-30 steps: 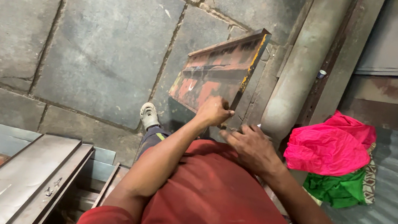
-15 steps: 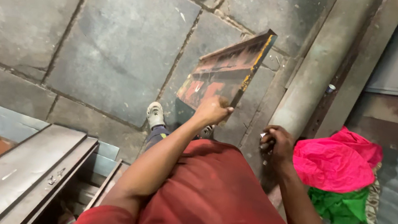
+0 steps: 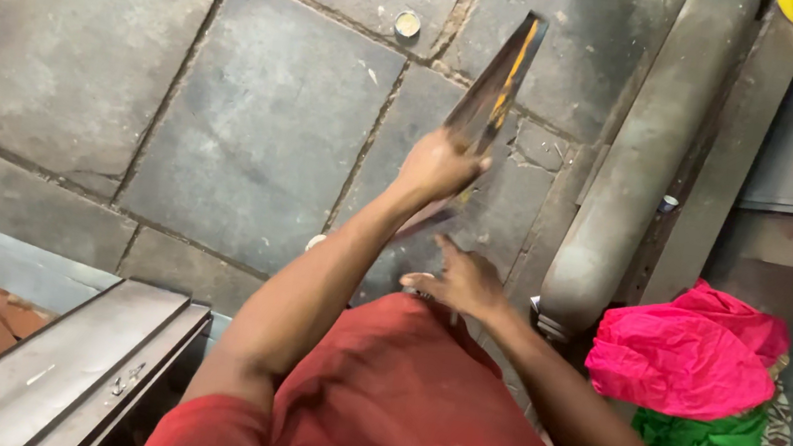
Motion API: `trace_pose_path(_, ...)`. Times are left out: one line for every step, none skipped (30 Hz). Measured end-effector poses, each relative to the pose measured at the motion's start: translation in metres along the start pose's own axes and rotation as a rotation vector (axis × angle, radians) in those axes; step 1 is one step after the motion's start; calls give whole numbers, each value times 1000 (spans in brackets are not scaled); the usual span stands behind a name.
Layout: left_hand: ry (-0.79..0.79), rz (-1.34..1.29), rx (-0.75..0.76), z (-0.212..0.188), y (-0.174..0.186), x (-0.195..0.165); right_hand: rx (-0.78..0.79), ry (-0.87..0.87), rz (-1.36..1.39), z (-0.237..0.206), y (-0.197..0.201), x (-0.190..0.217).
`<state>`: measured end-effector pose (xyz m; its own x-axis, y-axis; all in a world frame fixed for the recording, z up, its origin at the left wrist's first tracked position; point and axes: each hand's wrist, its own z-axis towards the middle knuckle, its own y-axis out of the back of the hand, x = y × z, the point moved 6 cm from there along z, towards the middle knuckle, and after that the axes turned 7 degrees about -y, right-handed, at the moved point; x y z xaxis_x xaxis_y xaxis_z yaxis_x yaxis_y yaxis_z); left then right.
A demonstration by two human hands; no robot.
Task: The person uses a small metal tool to scrape the edges and surfaces of rectangular metal frames. They repeatedly pick up frames from a stack, scrape them, and place them back down, working on multiple frames in sequence.
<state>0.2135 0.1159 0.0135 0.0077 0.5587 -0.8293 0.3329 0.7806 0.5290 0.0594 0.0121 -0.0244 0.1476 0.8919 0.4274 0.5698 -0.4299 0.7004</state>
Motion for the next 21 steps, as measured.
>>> trace_pose_path(-1, -22, 19, 14, 1, -15, -129, 35, -37, 1, 5, 9)
trace_pose_path(-21, -37, 11, 23, 2, -31, -256, 71, -77, 2, 9, 16)
trace_pose_path(-41, -50, 2, 32, 3, -47, -384, 110, -117, 3, 15, 22)
trace_pose_path(-110, -56, 1, 37, 4, -64, -353, -35, 6, 10, 15, 14)
trace_pose_path(-176, -64, 3, 40, 4, -80, -314, -181, 128, 15, 14, 5)
trace_pose_path(-243, -73, 1, 40, 4, -96, -273, -324, 247, 20, 13, -5)
trace_pose_path(-218, -66, 21, 41, 3, -109, -295, -308, 218, 24, 17, -5)
trace_pose_path(-191, -61, 43, 39, 1, -121, -315, -296, 190, 27, 21, -4)
trace_pose_path(-160, -61, 67, 34, -1, -130, -332, -288, 157, 29, 25, -3)
trace_pose_path(-134, -75, 91, 28, -1, -138, -421, -240, 222, 28, 33, -1)
trace_pose_path(-113, -86, 111, 24, -2, -146, -514, -186, 289, 24, 42, 1)
trace_pose_path(-87, -97, 134, 22, 0, -150, -601, -133, 357, 19, 50, 2)
trace_pose_path(-56, -151, 132, 22, 5, -151, -531, -259, 481, 17, 49, -7)
trace_pose_path(-26, -201, 131, 22, 14, -145, -458, -381, 606, 12, 48, -18)
trace_pose_path(0, -250, 133, 23, 23, -136, -383, -504, 732, 7, 46, -27)
trace_pose_path(-98, -115, 71, 23, 40, -124, -476, -355, 773, 1, 62, -27)
trace_pose_path(-203, 18, 1, 23, 63, -106, -572, -196, 806, -7, 81, -31)
trace_pose_path(-345, 55, 3, 13, 76, -86, -513, -340, 837, -11, 87, -48)
trace_pose_path(-499, 125, 8, -1, 85, -65, -455, -477, 869, -13, 93, -64)
trace_pose_path(-385, 237, 141, -13, 84, -26, -472, -411, 989, -12, 107, -73)
trace_pose_path(-463, 220, 202, -39, 79, -1, -488, -331, 1111, -13, 120, -82)
